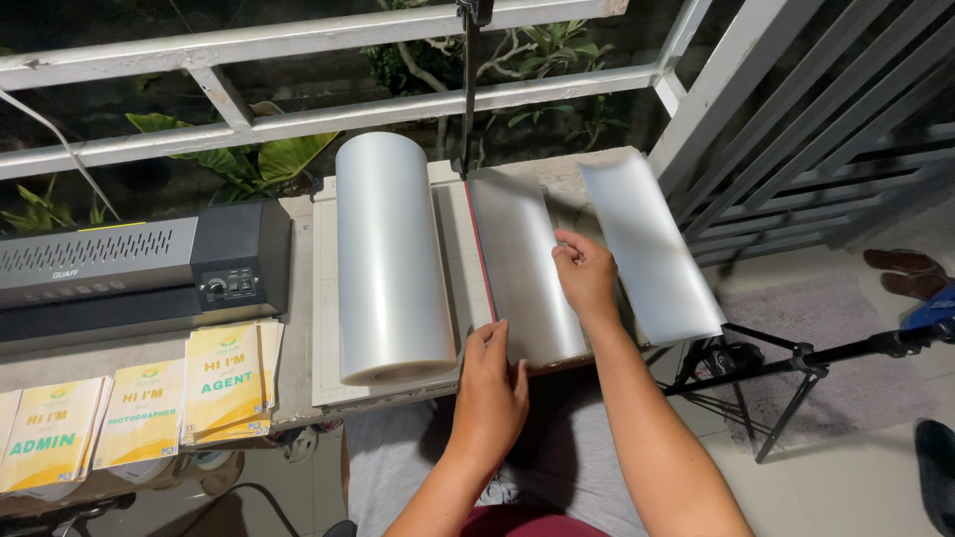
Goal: The person prepares documents for lamination by placing them inside a plastic film and then uses a paper cutter to trim the edges.
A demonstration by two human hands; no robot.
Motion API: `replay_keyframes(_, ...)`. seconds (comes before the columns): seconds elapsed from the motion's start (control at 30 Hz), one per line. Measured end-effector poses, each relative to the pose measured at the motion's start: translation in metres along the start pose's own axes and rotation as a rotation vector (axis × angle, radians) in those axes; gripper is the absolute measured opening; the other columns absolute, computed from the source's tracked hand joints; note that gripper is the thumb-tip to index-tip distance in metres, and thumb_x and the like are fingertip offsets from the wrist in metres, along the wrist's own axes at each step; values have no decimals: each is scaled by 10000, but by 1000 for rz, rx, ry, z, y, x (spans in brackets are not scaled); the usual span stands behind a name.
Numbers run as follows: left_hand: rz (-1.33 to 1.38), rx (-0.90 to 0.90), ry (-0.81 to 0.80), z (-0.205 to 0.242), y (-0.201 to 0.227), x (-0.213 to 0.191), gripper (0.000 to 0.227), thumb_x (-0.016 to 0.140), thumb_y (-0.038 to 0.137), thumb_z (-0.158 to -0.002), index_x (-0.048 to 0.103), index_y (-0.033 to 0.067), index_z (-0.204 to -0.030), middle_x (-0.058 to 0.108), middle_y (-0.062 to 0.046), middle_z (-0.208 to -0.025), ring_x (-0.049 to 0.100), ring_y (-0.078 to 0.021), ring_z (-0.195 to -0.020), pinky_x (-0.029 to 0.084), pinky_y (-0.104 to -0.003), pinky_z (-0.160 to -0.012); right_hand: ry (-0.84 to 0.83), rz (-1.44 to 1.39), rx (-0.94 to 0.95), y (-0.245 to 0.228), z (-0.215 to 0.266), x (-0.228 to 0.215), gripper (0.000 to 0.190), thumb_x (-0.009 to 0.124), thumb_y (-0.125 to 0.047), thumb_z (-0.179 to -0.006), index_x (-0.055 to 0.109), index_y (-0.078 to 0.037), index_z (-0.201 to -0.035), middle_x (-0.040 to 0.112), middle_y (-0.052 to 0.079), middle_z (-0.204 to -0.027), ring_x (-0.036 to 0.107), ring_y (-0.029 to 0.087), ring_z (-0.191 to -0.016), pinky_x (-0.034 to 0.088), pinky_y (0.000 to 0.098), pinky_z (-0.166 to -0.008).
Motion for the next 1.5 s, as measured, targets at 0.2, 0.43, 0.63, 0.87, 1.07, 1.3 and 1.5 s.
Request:
replay_keyframes(0.2, -22, 5, -1, -1, -6, 1, 510, 623, 16, -907, 509, -45, -1401, 519, -218, -1320, 577, -383, -1229, 450, -413, -1082, 14, 15, -25, 3, 1, 1, 357, 648, -179, -868, 800, -132, -1188, 687, -66, -770, 588, 71, -723, 511, 229, -772)
replay_keyframes(0.43, -19, -13, -24, 1, -7, 0, 512, 621, 15, -905, 514, -43, -1402, 516, -203, -1317, 585, -376, -1226, 461, -407, -1079, 22, 50, -39, 0, 4, -1, 371, 639, -199, -855, 803, -138, -1182, 715, -58, -792, 621, 81, -749, 515, 238, -794)
replay_keyframes(0.63, -13, -10, -23, 1, -9, 1, 510, 626, 34, -918, 506, -39, -1408, 508, -201, -1331, 573, -370, -1245, 456, -404, -1086, 25, 43, -66, -3, 1, -2, 349, 648, -189, -849, 810, -139, -1154, 666, -68, -723, 590, 76, -703, 506, 244, -768)
replay_keyframes(0.87, -16, -25, -43, -1, -8, -1, 536, 632, 39, -921, 486, -47, -1430, 487, -201, -1361, 561, -369, -1266, 460, -408, -1090, -3, 40, -54, -13, 4, -4, 346, 644, -192, -876, 803, -134, -1178, 547, -92, -664, 487, 70, -657, 475, 238, -736)
replay_keyframes(1.07, -21, -48, -57, -2, -10, 1, 537, 621, 41, -927, 477, -40, -1438, 480, -193, -1367, 552, -371, -1271, 460, -419, -1084, -2, 61, -60, -14, 3, -4, 343, 649, -213, -876, 807, -145, -1173, 600, -83, -688, 513, 73, -668, 481, 247, -732)
replay_keyframes(1.3, -24, -30, -88, -1, -5, -2, 529, 582, 54, -953, 450, -61, -1453, 465, -213, -1391, 519, -393, -1293, 439, -433, -1100, -12, 63, -71, -14, 4, -5, 327, 666, -198, -895, 801, -145, -1188, 674, -60, -759, 569, 82, -711, 508, 250, -756)
replay_keyframes(1.5, -215, -28, -170, -1, 3, -2, 600, 556, -40, -859, 415, -105, -1439, 406, -251, -1420, 468, -463, -1286, 515, -503, -965, -21, 72, -78, -17, 4, -6, 349, 656, -210, -902, 796, -135, -1212, 631, -71, -723, 507, 81, -670, 475, 249, -713)
Point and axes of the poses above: each hand's wrist, its own z-axis away from the middle knuckle, its own x-axis out of the palm, y = z × x, the point moved 2 cm from there along -z, towards the middle knuckle
